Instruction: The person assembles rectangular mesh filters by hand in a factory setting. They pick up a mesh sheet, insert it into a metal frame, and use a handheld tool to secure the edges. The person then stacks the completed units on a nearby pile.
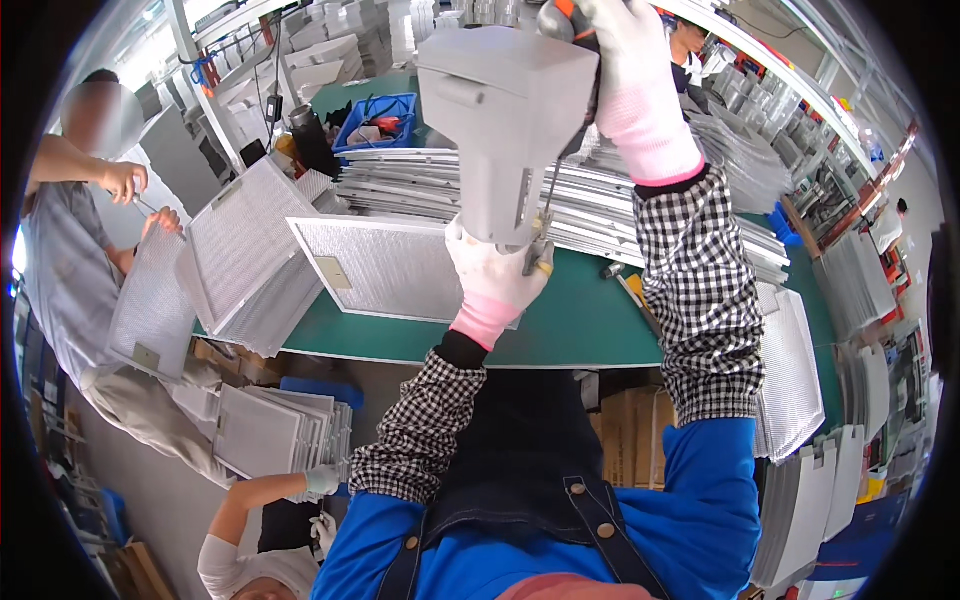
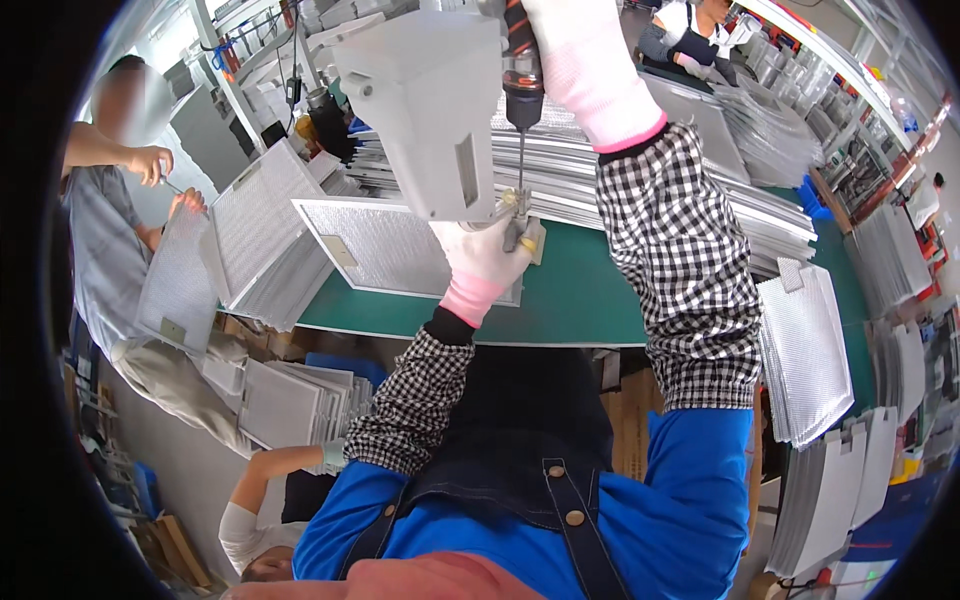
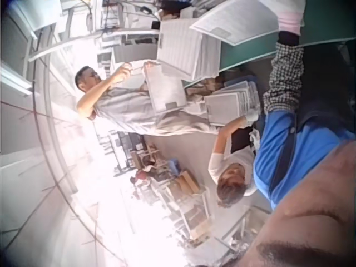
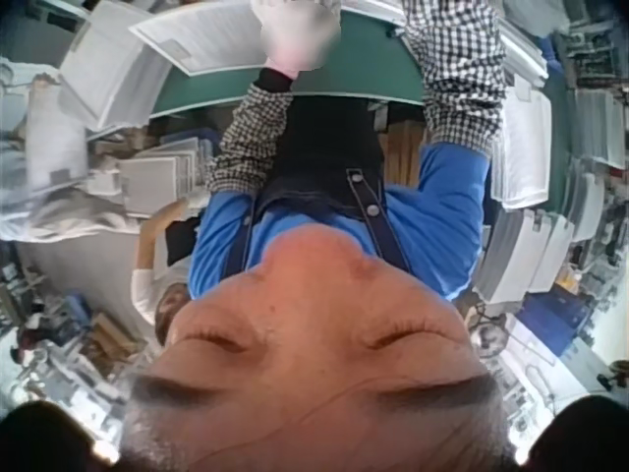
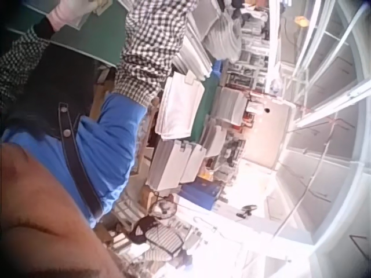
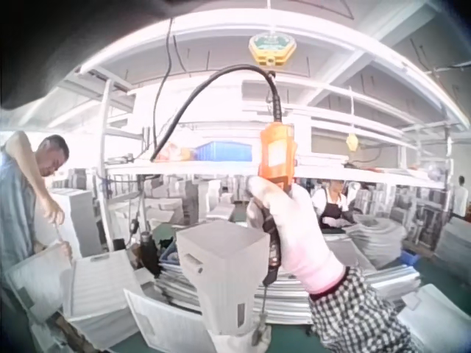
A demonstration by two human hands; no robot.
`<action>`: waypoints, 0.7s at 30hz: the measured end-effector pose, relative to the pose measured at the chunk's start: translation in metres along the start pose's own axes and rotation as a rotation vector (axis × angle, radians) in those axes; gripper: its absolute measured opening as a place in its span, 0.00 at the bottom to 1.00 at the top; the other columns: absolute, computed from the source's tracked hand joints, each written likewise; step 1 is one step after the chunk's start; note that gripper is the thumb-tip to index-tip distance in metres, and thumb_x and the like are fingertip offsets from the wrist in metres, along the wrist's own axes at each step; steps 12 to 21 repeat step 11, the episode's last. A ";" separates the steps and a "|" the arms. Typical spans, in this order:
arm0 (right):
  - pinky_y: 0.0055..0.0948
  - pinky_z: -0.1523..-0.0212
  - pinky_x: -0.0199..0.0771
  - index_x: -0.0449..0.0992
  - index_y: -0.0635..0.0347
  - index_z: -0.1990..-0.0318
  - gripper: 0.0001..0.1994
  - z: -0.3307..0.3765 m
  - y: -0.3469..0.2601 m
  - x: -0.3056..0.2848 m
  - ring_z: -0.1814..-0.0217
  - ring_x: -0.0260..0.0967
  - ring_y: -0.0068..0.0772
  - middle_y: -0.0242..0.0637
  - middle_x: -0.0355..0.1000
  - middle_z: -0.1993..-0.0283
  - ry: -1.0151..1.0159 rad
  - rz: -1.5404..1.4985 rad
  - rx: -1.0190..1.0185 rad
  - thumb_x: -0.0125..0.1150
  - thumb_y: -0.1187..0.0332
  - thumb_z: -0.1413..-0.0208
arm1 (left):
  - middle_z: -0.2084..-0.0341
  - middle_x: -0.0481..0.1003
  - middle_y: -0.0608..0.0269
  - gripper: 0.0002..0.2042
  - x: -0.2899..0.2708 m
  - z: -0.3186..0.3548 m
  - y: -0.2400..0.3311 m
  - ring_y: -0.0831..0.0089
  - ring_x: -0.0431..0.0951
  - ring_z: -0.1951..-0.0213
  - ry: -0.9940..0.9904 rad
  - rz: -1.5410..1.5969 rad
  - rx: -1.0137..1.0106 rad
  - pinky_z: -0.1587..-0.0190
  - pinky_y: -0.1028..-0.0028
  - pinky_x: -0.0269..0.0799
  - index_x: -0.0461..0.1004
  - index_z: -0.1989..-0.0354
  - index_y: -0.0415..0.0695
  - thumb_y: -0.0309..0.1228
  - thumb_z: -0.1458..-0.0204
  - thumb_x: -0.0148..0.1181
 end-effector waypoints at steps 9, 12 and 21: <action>0.29 0.61 0.70 0.73 0.59 0.55 0.09 0.013 0.092 0.005 0.66 0.69 0.27 0.32 0.72 0.66 -0.267 -0.435 0.326 0.58 0.65 0.37 | 0.66 0.69 0.64 0.13 0.048 0.027 -0.034 0.58 0.68 0.59 -0.048 0.130 -0.081 0.42 0.51 0.59 0.80 0.66 0.55 0.38 0.63 0.69; 0.27 0.65 0.70 0.72 0.59 0.58 0.08 0.024 0.076 0.029 0.70 0.68 0.27 0.31 0.71 0.70 -0.296 -0.551 0.412 0.59 0.66 0.38 | 0.67 0.67 0.63 0.12 0.047 0.028 -0.034 0.58 0.68 0.60 -0.081 0.138 -0.056 0.42 0.51 0.59 0.79 0.69 0.54 0.39 0.63 0.69; 0.27 0.65 0.70 0.72 0.59 0.58 0.08 0.024 0.076 0.029 0.70 0.68 0.27 0.31 0.71 0.70 -0.296 -0.551 0.412 0.59 0.66 0.38 | 0.67 0.67 0.63 0.12 0.047 0.028 -0.034 0.58 0.68 0.60 -0.081 0.138 -0.056 0.42 0.51 0.59 0.79 0.69 0.54 0.39 0.63 0.69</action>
Point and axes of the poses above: each hand's wrist, its own z-axis away from the middle knuckle, its own x-axis out of the palm, y = z × x, the point moved 10 cm from there along -z, towards the middle knuckle
